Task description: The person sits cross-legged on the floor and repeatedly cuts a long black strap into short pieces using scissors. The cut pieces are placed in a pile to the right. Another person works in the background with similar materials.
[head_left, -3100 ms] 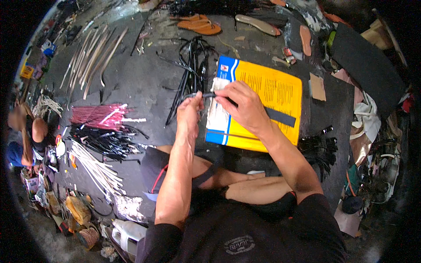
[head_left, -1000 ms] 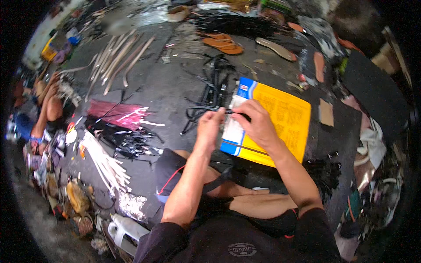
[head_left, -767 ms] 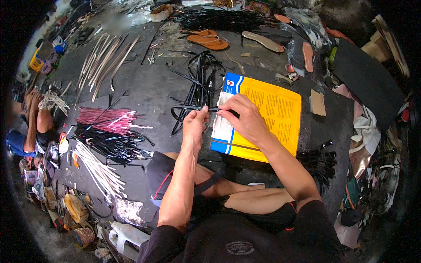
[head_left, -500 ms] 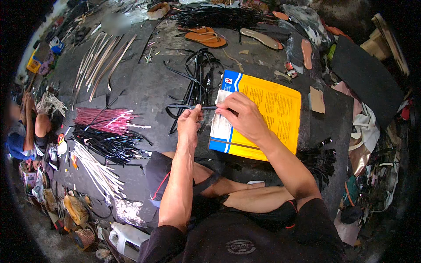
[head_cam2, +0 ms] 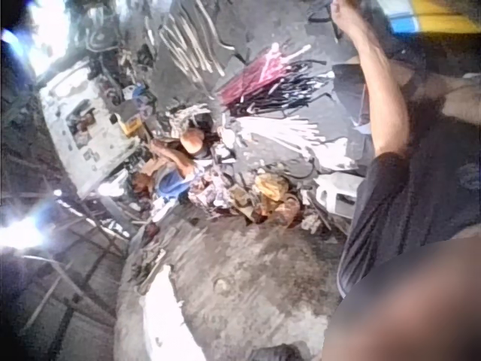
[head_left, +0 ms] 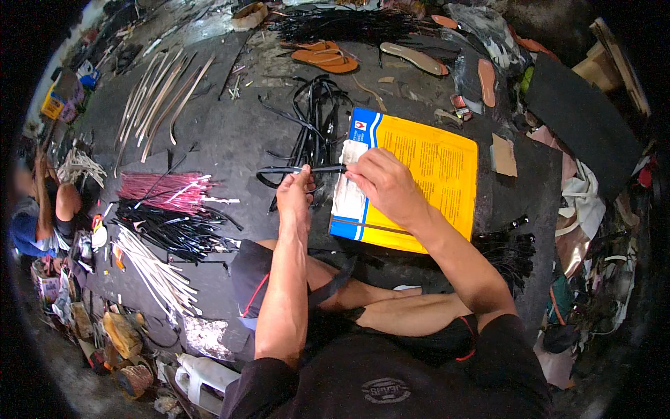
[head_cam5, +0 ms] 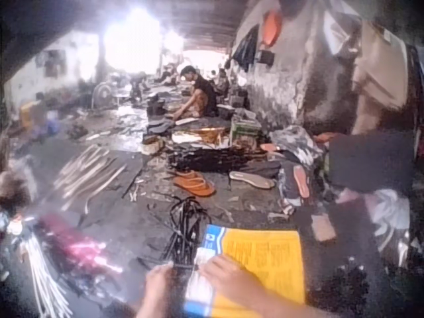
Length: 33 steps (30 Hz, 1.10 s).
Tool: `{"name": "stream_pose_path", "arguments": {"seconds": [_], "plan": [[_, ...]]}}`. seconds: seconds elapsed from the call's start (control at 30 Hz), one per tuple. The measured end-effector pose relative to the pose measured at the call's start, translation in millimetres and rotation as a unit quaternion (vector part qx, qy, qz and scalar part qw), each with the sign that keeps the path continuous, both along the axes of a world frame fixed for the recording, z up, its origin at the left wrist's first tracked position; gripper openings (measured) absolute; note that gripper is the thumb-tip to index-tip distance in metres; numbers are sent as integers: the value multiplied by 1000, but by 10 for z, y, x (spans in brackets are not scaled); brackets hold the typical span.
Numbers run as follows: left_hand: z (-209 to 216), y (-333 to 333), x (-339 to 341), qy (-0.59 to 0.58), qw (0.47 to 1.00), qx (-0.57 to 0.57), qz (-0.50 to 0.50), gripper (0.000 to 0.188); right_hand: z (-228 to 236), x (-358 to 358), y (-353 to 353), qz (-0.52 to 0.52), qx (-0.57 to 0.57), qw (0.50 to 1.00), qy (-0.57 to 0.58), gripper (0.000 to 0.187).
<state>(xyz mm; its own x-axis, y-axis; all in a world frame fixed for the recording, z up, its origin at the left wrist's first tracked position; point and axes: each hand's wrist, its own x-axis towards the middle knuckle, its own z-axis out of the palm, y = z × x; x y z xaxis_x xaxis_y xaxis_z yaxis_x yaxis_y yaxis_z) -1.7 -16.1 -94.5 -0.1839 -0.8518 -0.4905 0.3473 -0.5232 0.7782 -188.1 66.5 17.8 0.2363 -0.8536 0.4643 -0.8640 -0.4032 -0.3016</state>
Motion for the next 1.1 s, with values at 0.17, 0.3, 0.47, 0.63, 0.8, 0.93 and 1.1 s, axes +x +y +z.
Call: {"name": "stream_pose_path", "arguments": {"seconds": [0.17,0.3,0.47,0.63,0.8,0.93,1.1], "plan": [[230,-32,36,59,997,20,46,23,42,193,296,-74,27,996,51,34],[762,-157,2,113,989,-70,71,14,111,286,407,-107,49,993,-18,47],[1685,-582,-3,14,937,-332,-105,27,294,360,983,-149,47,959,-238,69],[1774,-969,-45,-27,902,-348,-255,44,363,168,1979,-239,-7,931,-276,56],[1018,-840,433,-262,838,-378,-293,51,165,-171,3117,-426,-21,885,-187,36],[576,-421,1019,-304,751,-354,-468,51,-93,-270,3699,-548,-32,825,-133,26],[524,114,1109,-457,597,-442,-489,46,-248,-330,3673,-544,-59,796,-259,24]]}}
